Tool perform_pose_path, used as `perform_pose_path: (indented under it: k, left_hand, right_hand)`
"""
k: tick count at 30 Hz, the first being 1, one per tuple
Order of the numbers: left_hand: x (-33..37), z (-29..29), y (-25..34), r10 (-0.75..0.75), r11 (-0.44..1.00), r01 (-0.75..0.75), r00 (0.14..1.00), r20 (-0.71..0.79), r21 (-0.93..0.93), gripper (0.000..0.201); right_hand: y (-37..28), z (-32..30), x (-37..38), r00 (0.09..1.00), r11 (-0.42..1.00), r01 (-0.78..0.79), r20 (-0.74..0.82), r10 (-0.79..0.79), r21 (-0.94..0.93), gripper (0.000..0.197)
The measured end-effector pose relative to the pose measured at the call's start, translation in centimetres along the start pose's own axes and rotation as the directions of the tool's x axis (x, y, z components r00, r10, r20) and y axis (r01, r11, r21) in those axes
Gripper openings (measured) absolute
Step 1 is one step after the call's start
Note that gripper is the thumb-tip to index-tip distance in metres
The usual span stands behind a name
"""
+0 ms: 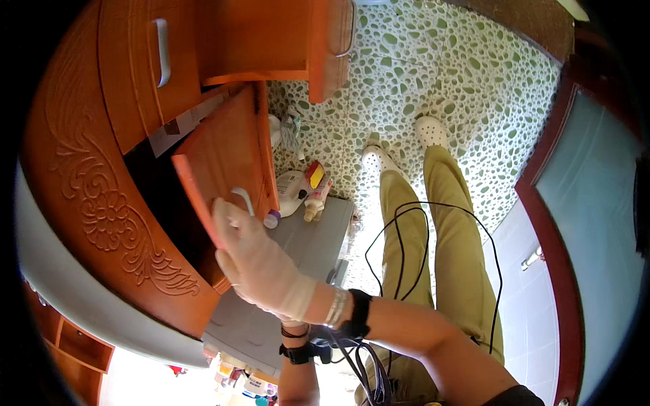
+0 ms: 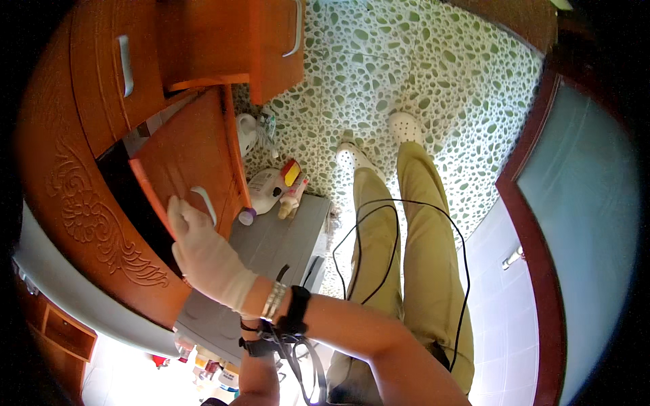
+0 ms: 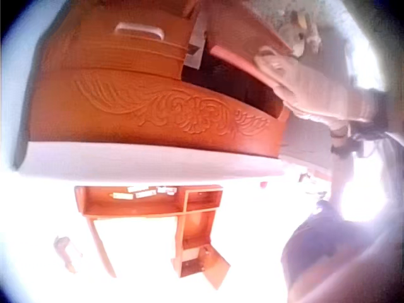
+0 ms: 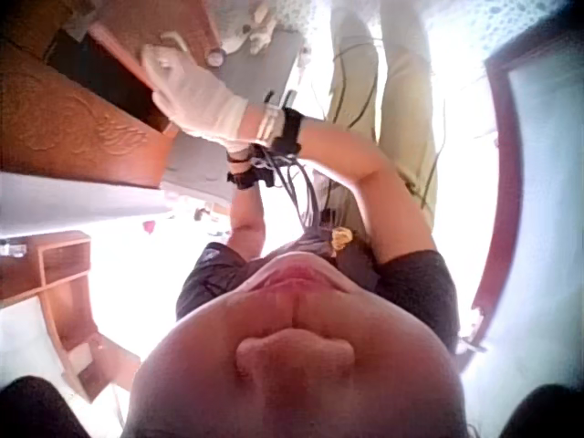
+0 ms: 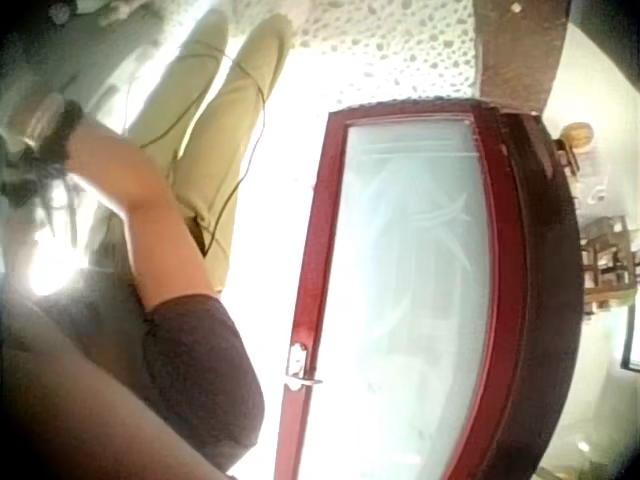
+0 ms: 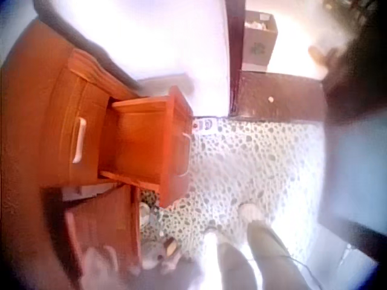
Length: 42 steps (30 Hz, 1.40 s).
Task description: The person organizes various toiletries in a bathroom, first removing a cup and toothbrushes from a wall rack, then taking boxes and bottles from a cluttered shelf and placing them into a cabinet, and finally returning jars and bottles to the wall shelves.
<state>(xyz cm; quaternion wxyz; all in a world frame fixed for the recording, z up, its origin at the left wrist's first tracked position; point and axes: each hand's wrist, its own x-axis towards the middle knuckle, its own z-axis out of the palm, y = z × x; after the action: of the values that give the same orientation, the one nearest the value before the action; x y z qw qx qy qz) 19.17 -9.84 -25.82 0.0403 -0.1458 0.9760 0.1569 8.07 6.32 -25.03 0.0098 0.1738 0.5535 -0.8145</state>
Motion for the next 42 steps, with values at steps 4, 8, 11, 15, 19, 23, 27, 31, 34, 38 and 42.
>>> perform_pose_path:
  k: [4,8,11,15,19,23,27,31,34,38,42]
  left_hand:
    - [2.3,-1.7,-0.4,0.07,0.995,-0.064,0.994,-0.082,0.071,0.093]
    - [2.6,-2.2,-0.4,0.117,0.986,-0.1,0.984,-0.131,0.131,0.092]
    - [2.2,-2.0,-0.5,0.138,0.982,-0.115,0.979,-0.151,0.152,0.092]
    - [1.3,-2.4,-0.8,0.153,0.976,-0.123,0.975,-0.164,0.18,0.092]
    - [1.1,-3.1,-0.9,0.183,0.964,-0.139,0.965,-0.188,0.227,0.092]
    - [2.5,-2.7,-0.8,0.257,0.935,-0.186,0.942,-0.215,0.302,0.092]
    - [4.3,-2.3,-0.9,0.35,0.886,-0.241,0.908,-0.232,0.396,0.092]
    - [6.0,-2.3,-1.0,0.463,0.803,-0.289,0.853,-0.241,0.521,0.091]
    - [6.1,-2.1,0.6,0.365,0.881,-0.241,0.893,-0.262,0.407,0.092]
    - [6.1,-1.5,1.5,0.301,0.918,-0.192,0.906,-0.298,0.346,0.088]
    - [6.3,-2.0,0.6,0.321,0.899,-0.186,0.895,-0.308,0.396,0.082]
  right_hand:
    - [-0.1,1.5,1.5,0.996,0.965,0.065,0.077,-0.047,-0.255,0.062]
    - [-0.2,2.0,1.4,0.995,0.963,0.095,-0.018,-0.103,-0.251,0.063]
    - [0.0,2.2,1.6,0.997,0.985,0.074,0.018,-0.072,-0.157,0.063]
    - [0.3,2.9,2.2,0.992,0.967,0.121,0.007,-0.122,-0.224,0.063]
    - [0.7,4.5,3.8,0.988,0.956,0.149,0.069,-0.136,-0.253,0.067]
    - [1.0,5.3,4.7,0.986,0.936,0.156,0.107,-0.128,-0.316,0.069]
    - [1.3,6.3,6.0,0.971,0.903,0.235,0.125,-0.203,-0.359,0.061]
    - [0.4,6.4,6.5,0.971,0.861,0.209,0.203,-0.127,-0.464,0.062]
    - [0.8,5.3,6.5,0.966,0.901,0.166,0.25,-0.066,-0.401,0.059]
    - [2.2,4.7,5.0,0.974,0.914,0.227,0.087,-0.209,-0.338,0.056]
    - [2.4,3.3,3.9,0.987,0.95,0.143,0.11,-0.117,-0.276,0.057]
